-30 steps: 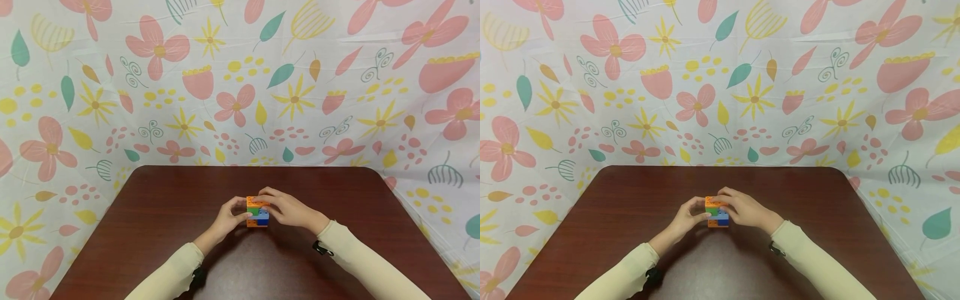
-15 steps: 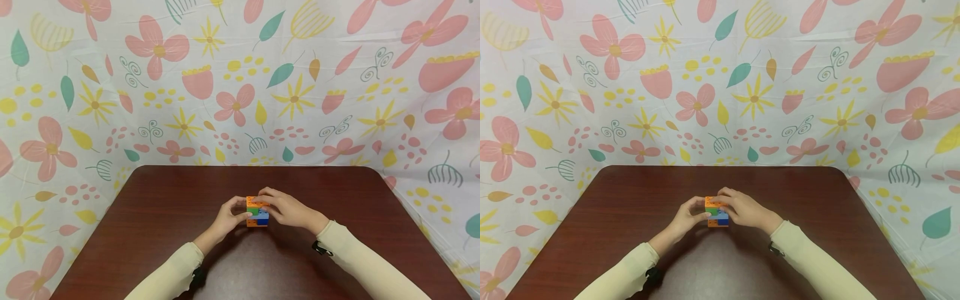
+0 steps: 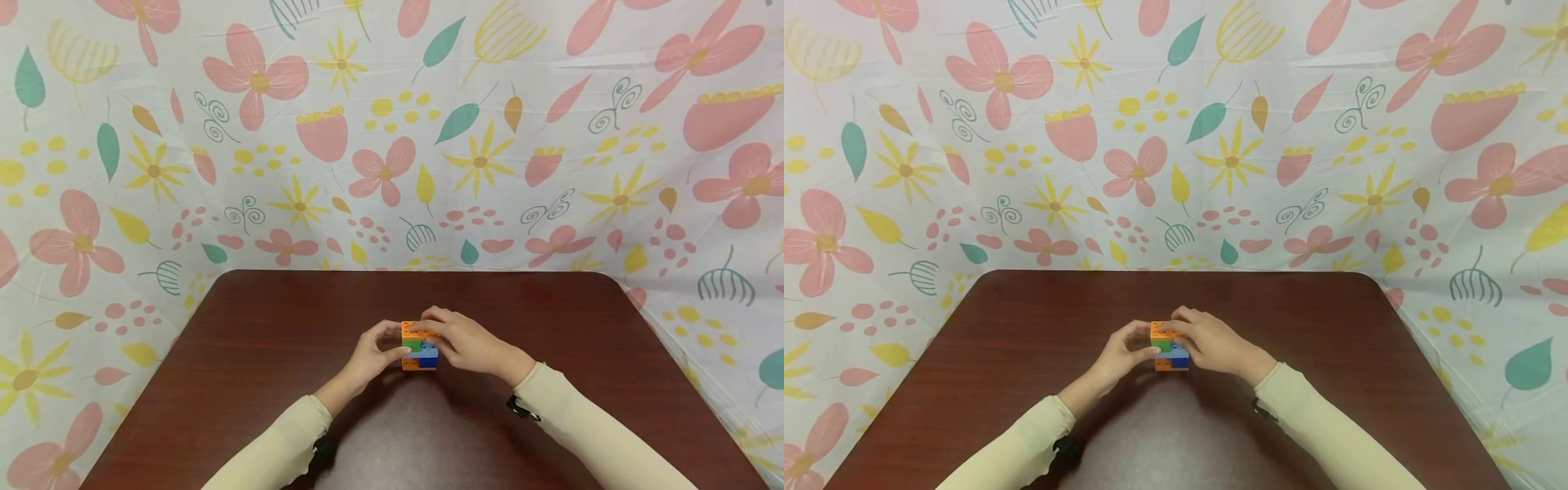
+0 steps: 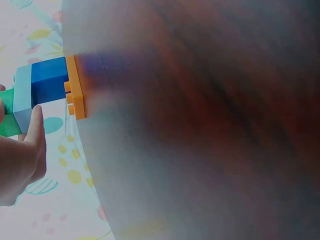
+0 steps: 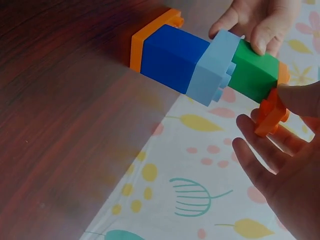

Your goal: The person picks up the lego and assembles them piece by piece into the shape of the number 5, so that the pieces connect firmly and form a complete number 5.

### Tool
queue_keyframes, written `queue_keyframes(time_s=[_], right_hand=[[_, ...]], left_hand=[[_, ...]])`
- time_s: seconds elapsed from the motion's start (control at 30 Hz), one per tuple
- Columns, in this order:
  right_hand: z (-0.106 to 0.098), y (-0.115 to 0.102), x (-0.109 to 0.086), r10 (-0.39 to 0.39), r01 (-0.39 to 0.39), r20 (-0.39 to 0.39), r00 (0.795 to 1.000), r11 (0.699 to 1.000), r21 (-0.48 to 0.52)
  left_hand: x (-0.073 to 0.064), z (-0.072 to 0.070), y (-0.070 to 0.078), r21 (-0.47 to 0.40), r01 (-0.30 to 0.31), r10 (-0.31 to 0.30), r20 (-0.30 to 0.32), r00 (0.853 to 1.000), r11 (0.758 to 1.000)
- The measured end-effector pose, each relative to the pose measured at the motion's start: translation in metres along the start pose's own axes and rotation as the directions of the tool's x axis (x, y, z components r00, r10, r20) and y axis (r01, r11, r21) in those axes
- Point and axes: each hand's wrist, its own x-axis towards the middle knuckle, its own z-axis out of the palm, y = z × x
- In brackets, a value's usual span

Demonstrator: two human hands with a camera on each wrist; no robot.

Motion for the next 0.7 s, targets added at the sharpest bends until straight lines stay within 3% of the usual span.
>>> queue_keyframes(time_s=[0.4,0.7], right_hand=[[0.0056,-0.0056,-0.0043,0.011,-0.013,-0.039,0.999,0.999,-0.052],[0.0072,-0.0039,-0.0083,0.026,-0.023,-0.066,0.997,0.999,0.045]], left_hand=[[0.0001,0.0000,-0.0010,-0.004,0.002,-0.002,-0.006,1.000,1.000],[0.0004,0.0007,-0.0013,0.008,-0.005,0.005,-0.011,1.000,1.000]])
